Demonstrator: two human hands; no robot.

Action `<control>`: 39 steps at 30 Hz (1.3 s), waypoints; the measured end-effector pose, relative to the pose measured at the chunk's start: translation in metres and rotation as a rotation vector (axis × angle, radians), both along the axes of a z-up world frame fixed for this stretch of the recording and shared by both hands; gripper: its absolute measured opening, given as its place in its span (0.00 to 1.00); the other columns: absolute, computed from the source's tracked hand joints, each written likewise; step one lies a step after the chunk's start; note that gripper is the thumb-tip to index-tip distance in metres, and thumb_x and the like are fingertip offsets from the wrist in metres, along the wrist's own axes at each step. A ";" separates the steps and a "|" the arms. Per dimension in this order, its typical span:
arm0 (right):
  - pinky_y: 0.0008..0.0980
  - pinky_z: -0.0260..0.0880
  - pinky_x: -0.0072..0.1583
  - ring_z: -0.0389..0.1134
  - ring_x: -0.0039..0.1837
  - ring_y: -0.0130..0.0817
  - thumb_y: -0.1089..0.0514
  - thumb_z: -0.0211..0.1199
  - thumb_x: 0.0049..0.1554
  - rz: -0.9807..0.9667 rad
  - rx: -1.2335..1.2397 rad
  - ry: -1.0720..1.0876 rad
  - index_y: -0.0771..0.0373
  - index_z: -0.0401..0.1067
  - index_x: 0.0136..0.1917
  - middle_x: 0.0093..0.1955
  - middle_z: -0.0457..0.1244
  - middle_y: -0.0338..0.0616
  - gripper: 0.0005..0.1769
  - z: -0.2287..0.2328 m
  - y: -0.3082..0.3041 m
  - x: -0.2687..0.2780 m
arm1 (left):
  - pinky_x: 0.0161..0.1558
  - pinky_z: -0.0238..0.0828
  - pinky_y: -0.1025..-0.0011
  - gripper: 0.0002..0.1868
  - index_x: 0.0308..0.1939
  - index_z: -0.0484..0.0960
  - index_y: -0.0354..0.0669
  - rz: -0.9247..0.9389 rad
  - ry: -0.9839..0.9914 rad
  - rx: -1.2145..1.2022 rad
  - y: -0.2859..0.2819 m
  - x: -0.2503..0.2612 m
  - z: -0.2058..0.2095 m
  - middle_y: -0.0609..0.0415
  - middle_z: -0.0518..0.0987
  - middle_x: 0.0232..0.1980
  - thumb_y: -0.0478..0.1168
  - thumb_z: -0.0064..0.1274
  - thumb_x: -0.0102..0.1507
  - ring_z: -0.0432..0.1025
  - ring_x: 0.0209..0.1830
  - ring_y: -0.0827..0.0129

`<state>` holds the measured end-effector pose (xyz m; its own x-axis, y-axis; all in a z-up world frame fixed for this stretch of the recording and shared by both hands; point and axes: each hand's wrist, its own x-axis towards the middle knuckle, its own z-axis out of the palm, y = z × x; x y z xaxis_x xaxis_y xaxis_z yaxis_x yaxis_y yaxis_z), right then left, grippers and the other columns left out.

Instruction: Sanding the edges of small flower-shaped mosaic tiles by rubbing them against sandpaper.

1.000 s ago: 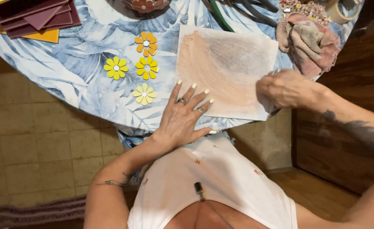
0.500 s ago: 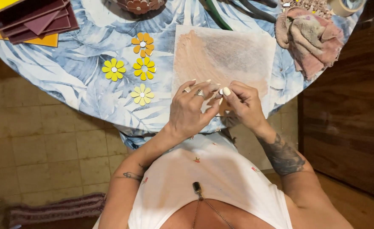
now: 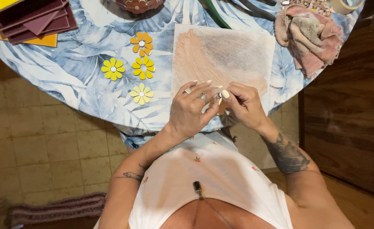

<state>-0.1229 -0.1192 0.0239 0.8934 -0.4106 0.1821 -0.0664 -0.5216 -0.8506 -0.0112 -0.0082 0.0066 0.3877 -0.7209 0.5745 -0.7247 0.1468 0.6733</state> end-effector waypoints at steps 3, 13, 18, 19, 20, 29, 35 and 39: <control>0.32 0.57 0.35 0.56 0.29 0.44 0.59 0.50 0.54 0.021 -0.287 0.016 0.64 0.64 0.30 0.26 0.52 0.46 0.12 -0.032 -0.022 -0.019 | 0.50 0.58 0.58 0.10 0.32 0.78 0.37 0.000 -0.143 0.085 0.010 0.000 -0.006 0.48 0.76 0.32 0.39 0.52 0.51 0.72 0.40 0.58; 0.32 0.59 0.34 0.59 0.33 0.40 0.60 0.51 0.47 0.275 -0.937 0.045 0.59 0.60 0.29 0.28 0.53 0.43 0.06 -0.048 -0.036 0.009 | 0.60 0.31 0.48 0.21 0.42 0.77 0.45 -0.121 -0.332 0.426 0.036 0.011 -0.024 0.50 0.72 0.49 0.55 0.45 0.54 0.62 0.55 0.56; 0.25 0.41 0.29 0.41 0.27 0.25 0.69 0.38 0.49 0.142 -1.140 0.055 0.57 0.50 0.27 0.26 0.46 0.36 0.12 -0.052 -0.041 0.103 | 0.61 0.37 0.50 0.27 0.49 0.73 0.49 -0.127 -0.473 0.435 0.039 0.014 -0.032 0.55 0.67 0.55 0.59 0.46 0.52 0.58 0.58 0.60; 0.25 0.41 0.29 0.41 0.27 0.25 0.69 0.38 0.49 0.144 -1.139 0.054 0.57 0.50 0.27 0.26 0.46 0.36 0.12 -0.054 -0.046 0.110 | 0.61 0.37 0.50 0.27 0.49 0.73 0.49 -0.125 -0.471 0.437 0.040 0.013 -0.031 0.55 0.67 0.55 0.59 0.46 0.52 0.58 0.58 0.60; 0.29 0.46 0.32 0.47 0.31 0.30 0.65 0.44 0.49 0.041 -1.182 0.014 0.58 0.54 0.28 0.28 0.48 0.38 0.09 -0.055 -0.052 0.116 | 0.61 0.37 0.50 0.27 0.49 0.73 0.49 -0.125 -0.469 0.437 0.040 0.013 -0.031 0.54 0.67 0.56 0.59 0.46 0.52 0.58 0.58 0.59; 0.33 0.49 0.37 0.49 0.34 0.35 0.61 0.44 0.52 0.112 -1.103 0.086 0.60 0.57 0.30 0.29 0.48 0.41 0.09 -0.044 -0.022 0.061 | 0.62 0.31 0.50 0.28 0.48 0.72 0.48 -0.146 -0.386 0.454 0.038 0.012 -0.037 0.53 0.67 0.54 0.60 0.45 0.52 0.59 0.57 0.58; 0.33 0.53 0.37 0.56 0.37 0.37 0.56 0.47 0.46 0.508 -1.221 0.038 0.58 0.63 0.32 0.32 0.53 0.41 0.07 -0.032 -0.046 -0.005 | 0.62 0.26 0.49 0.28 0.48 0.71 0.49 -0.179 -0.332 0.523 0.038 0.011 -0.035 0.54 0.66 0.55 0.60 0.44 0.52 0.57 0.59 0.58; 0.31 0.63 0.41 0.60 0.39 0.29 0.52 0.45 0.49 1.020 -1.362 0.575 0.53 0.66 0.37 0.34 0.57 0.34 0.10 -0.034 -0.123 -0.054 | 0.62 0.25 0.49 0.28 0.48 0.71 0.49 -0.183 -0.336 0.547 0.038 0.010 -0.030 0.54 0.66 0.55 0.61 0.45 0.51 0.56 0.60 0.58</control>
